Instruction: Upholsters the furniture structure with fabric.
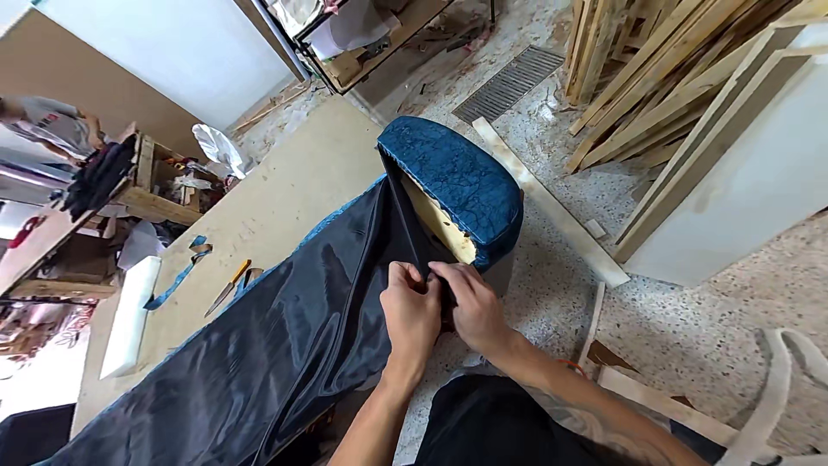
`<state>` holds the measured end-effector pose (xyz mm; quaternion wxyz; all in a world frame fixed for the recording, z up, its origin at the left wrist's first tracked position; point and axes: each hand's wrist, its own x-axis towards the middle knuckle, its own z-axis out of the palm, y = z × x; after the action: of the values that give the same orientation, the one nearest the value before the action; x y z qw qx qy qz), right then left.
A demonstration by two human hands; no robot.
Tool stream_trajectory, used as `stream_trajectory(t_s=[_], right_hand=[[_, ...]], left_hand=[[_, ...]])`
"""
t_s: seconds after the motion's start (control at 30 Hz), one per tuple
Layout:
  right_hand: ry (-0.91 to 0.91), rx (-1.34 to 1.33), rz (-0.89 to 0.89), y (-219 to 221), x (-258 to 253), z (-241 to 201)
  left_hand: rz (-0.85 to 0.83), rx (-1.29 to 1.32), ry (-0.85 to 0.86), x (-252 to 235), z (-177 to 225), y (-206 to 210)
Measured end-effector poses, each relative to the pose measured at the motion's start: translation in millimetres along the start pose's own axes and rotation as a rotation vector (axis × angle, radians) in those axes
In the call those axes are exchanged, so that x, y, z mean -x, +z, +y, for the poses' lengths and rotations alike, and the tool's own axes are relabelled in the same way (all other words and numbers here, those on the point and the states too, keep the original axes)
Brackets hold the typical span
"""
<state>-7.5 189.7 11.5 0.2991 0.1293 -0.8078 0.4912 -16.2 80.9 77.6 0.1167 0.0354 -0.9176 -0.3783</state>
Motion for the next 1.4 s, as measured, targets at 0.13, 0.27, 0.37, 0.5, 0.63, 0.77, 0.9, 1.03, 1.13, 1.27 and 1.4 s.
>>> stream_trajectory(t_s=[0.13, 0.27, 0.37, 0.5, 0.63, 0.77, 0.9, 1.03, 1.13, 1.27, 1.4], right_hand=[[0.122, -0.008, 0.090, -7.0, 3.1, 13.6], [0.201, 0.083, 0.092, -16.7, 12.1, 26.3], [0.301, 0.120, 0.101, -25.8, 11.6, 32.8], [0.413, 0.063, 0.137, -37.4, 1.7, 34.5], [0.418, 0.026, 0.155, -48.1, -7.3, 36.2], [0.445, 0.015, 0.151, -51.8, -11.1, 35.8], [0.440, 0.059, 0.138, -52.7, -12.9, 33.4], [0.406, 0.240, 0.066, -57.8, -12.6, 32.3], [0.321, 0.339, 0.024, -59.6, -8.1, 34.0], [0.149, 0.414, 0.024, -59.8, -8.5, 29.8], [0.092, 0.432, -0.015, -65.8, -14.1, 30.8]], left_hand=[[-0.045, 0.067, 0.022, 8.8, 3.6, 17.1], [-0.156, 0.208, 0.028, 16.4, 10.6, 31.3], [-0.193, 0.277, -0.012, 17.6, 8.1, 33.6], [-0.166, 0.227, 0.024, -3.5, -7.3, 34.5], [-0.288, 0.125, 0.308, -26.6, -30.0, 61.9], [-0.440, 0.142, 0.430, -15.6, -40.6, 92.1], [-0.463, 0.230, 0.394, -7.3, -45.0, 90.4], [-0.172, 0.496, 0.250, -3.4, -37.5, 82.6], [-0.119, 0.645, 0.055, -11.1, -24.3, 79.0], [-0.396, 1.009, -0.295, -21.9, -9.5, 76.0], [-0.428, 1.108, -0.375, -21.8, -4.1, 86.9]])
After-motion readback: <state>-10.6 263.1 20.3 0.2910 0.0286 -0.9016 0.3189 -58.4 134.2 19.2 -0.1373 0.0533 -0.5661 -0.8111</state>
